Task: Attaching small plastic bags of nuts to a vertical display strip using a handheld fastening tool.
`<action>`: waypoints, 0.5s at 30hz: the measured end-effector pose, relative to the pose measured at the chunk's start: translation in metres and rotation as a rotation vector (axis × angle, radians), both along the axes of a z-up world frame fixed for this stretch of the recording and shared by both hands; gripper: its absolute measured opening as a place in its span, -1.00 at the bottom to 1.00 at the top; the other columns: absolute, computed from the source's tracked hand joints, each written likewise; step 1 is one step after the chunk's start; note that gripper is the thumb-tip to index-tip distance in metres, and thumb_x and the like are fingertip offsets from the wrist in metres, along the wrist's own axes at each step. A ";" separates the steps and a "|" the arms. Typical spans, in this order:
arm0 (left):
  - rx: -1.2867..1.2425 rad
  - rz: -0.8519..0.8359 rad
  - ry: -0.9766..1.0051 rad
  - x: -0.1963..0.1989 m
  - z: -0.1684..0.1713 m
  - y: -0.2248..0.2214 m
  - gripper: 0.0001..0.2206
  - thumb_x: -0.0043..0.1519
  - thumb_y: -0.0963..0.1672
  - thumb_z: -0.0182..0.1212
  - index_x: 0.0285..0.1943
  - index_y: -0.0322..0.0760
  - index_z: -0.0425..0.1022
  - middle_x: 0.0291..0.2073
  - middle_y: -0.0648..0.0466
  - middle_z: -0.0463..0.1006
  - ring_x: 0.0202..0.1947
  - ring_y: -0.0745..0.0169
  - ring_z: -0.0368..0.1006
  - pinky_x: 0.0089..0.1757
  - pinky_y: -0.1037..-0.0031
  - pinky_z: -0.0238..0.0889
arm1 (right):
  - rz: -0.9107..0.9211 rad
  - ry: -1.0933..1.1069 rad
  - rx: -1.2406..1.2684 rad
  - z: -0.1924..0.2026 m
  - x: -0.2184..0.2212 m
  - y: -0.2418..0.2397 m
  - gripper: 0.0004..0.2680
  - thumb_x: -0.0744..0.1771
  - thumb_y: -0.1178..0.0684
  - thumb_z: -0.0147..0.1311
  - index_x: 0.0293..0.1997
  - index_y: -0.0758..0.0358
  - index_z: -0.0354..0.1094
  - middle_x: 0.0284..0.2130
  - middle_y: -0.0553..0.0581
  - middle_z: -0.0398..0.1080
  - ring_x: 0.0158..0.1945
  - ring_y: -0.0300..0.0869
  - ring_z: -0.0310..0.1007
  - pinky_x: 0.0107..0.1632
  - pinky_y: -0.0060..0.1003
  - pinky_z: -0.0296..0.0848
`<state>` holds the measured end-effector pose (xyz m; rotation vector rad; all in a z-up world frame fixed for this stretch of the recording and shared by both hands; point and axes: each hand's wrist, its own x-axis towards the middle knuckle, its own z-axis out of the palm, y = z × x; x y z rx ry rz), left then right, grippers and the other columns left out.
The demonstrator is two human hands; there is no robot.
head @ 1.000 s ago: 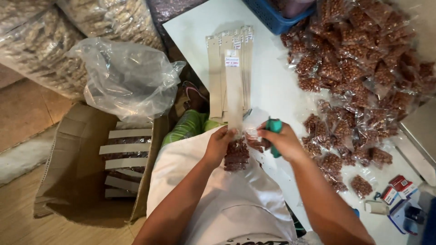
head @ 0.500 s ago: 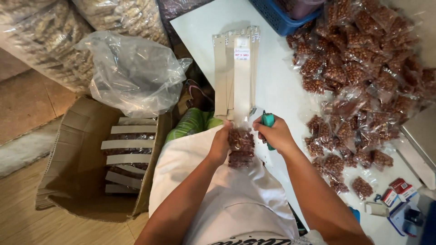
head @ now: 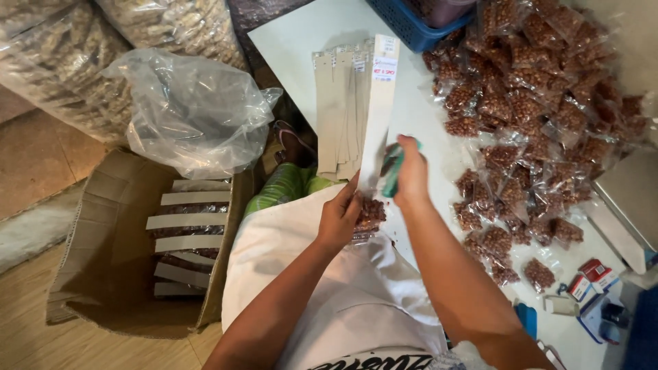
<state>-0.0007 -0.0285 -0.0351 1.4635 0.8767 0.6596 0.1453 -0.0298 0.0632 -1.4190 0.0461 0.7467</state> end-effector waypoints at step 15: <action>-0.649 0.008 -0.027 -0.007 0.093 -0.022 -0.49 0.34 -0.07 0.13 0.46 -0.37 0.28 0.21 -0.32 0.49 0.22 -0.23 0.45 0.17 -0.04 0.31 | 0.207 -0.690 -0.992 -0.266 0.245 -0.036 -0.76 0.30 -0.15 0.19 -0.29 0.24 0.41 -0.54 0.16 0.48 -0.41 -0.01 0.60 -0.42 -0.11 0.52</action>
